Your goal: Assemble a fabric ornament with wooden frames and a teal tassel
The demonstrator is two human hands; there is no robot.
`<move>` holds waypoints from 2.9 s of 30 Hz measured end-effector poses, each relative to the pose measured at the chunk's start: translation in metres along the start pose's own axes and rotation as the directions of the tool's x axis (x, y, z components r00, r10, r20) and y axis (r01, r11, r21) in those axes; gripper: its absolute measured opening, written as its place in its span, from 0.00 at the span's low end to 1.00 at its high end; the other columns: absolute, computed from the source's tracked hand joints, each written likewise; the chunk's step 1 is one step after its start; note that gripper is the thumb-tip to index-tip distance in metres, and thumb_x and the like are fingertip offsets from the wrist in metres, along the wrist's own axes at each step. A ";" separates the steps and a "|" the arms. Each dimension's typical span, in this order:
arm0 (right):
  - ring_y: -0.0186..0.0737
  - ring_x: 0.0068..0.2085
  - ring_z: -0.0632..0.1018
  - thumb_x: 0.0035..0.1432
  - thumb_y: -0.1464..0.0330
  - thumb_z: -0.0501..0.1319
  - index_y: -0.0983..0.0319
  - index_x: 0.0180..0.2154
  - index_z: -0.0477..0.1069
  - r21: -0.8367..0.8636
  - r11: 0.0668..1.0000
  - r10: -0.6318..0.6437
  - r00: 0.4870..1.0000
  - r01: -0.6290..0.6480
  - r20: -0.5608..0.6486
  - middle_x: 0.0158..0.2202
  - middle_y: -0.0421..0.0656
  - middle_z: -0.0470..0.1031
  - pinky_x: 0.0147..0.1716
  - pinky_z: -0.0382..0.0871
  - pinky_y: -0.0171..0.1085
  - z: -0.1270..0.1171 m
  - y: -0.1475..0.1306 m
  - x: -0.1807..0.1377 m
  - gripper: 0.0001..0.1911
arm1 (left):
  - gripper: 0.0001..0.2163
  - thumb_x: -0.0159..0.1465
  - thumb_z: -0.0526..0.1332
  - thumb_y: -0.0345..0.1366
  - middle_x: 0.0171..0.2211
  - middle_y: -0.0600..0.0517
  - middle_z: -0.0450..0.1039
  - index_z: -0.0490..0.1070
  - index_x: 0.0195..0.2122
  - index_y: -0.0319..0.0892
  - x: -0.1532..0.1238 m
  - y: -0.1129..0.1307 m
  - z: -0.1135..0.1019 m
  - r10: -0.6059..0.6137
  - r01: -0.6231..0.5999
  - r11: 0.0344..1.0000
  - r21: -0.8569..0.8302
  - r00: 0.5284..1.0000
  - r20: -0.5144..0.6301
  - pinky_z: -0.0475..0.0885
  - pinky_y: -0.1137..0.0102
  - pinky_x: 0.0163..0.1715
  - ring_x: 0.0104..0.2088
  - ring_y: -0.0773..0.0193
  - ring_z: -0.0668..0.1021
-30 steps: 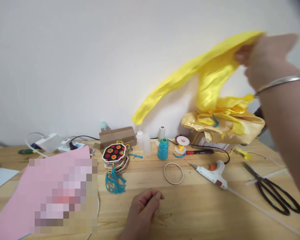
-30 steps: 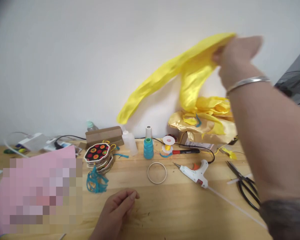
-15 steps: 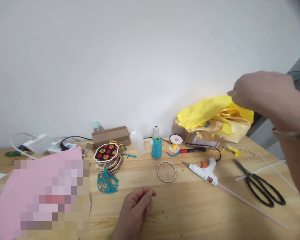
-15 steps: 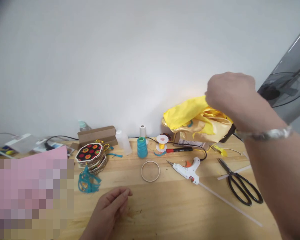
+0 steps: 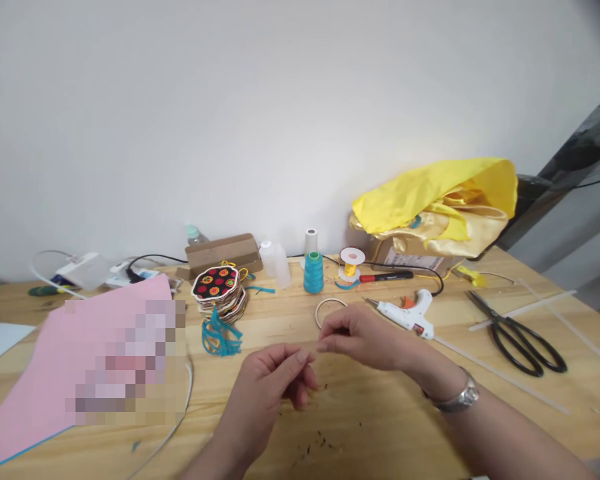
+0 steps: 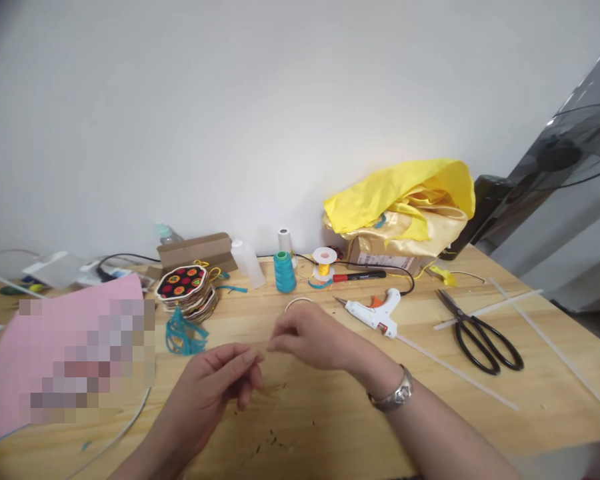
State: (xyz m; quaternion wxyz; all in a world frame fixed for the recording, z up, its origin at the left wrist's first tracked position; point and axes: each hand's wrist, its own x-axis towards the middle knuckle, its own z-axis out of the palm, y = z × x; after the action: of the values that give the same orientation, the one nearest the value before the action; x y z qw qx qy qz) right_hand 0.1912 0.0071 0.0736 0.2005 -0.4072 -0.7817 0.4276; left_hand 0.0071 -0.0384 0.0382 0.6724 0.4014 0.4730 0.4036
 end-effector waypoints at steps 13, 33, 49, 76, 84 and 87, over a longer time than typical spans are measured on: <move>0.29 0.22 0.62 0.53 0.65 0.61 0.64 0.22 0.72 -0.006 0.998 -0.053 0.704 0.069 -0.708 0.18 0.36 0.62 0.22 0.55 0.31 -0.042 -0.009 -0.015 0.11 | 0.13 0.59 0.53 0.37 0.16 0.52 0.71 0.66 0.17 0.41 -0.012 -0.001 -0.039 -0.085 0.035 0.642 0.766 0.996 0.025 0.62 0.72 0.20 0.18 0.65 0.71; 0.26 0.23 0.66 0.56 0.68 0.61 0.63 0.26 0.75 -0.072 0.973 -0.230 0.951 0.220 -0.206 0.19 0.34 0.69 0.22 0.59 0.27 -0.017 -0.044 -0.005 0.09 | 0.08 0.59 0.62 0.40 0.18 0.56 0.64 0.74 0.28 0.42 -0.027 0.033 0.001 0.219 -0.214 0.953 0.215 0.976 -0.001 0.62 0.78 0.21 0.20 0.72 0.66; 0.46 0.41 0.74 0.51 0.85 0.50 0.69 0.39 0.71 -0.694 0.677 0.223 0.967 -0.244 -0.123 0.40 0.55 0.73 0.37 0.66 0.39 0.031 0.029 -0.010 0.17 | 0.08 0.55 0.66 0.38 0.15 0.60 0.57 0.74 0.32 0.38 -0.022 0.016 -0.019 0.093 -0.181 0.952 -0.246 0.939 -0.332 0.53 0.79 0.15 0.16 0.77 0.57; 0.31 0.28 0.71 0.58 0.74 0.53 0.66 0.29 0.72 -0.577 0.759 -0.385 0.923 0.302 -0.024 0.28 0.41 0.75 0.27 0.60 0.31 -0.028 -0.077 0.130 0.10 | 0.17 0.54 0.60 0.50 0.13 0.62 0.50 0.75 0.29 0.39 -0.017 -0.029 -0.034 -0.215 0.166 0.935 0.315 0.968 0.129 0.47 0.73 0.18 0.16 0.72 0.53; 0.27 0.25 0.70 0.51 0.76 0.62 0.65 0.23 0.76 -0.552 0.834 -0.191 0.935 -0.006 -0.298 0.20 0.35 0.71 0.26 0.59 0.31 -0.132 -0.087 0.070 0.07 | 0.11 0.55 0.54 0.38 0.18 0.58 0.57 0.73 0.23 0.40 -0.019 -0.025 -0.020 -0.233 0.047 0.789 0.613 0.945 0.228 0.56 0.74 0.24 0.23 0.67 0.62; 0.27 0.29 0.74 0.52 0.66 0.59 0.69 0.24 0.77 -0.577 0.800 -0.079 0.924 -0.165 -0.374 0.22 0.34 0.74 0.26 0.58 0.32 -0.169 -0.086 0.045 0.13 | 0.11 0.56 0.53 0.35 0.20 0.56 0.63 0.72 0.22 0.41 -0.023 -0.026 -0.020 -0.227 -0.027 0.713 0.700 0.936 0.267 0.59 0.74 0.27 0.26 0.65 0.66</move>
State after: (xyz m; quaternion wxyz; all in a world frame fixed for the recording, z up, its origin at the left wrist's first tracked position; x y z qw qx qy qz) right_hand 0.2366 0.1029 0.2368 0.1991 -0.5425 -0.8125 0.0766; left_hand -0.0126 -0.0652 0.0169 0.5640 0.6595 0.4896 0.0850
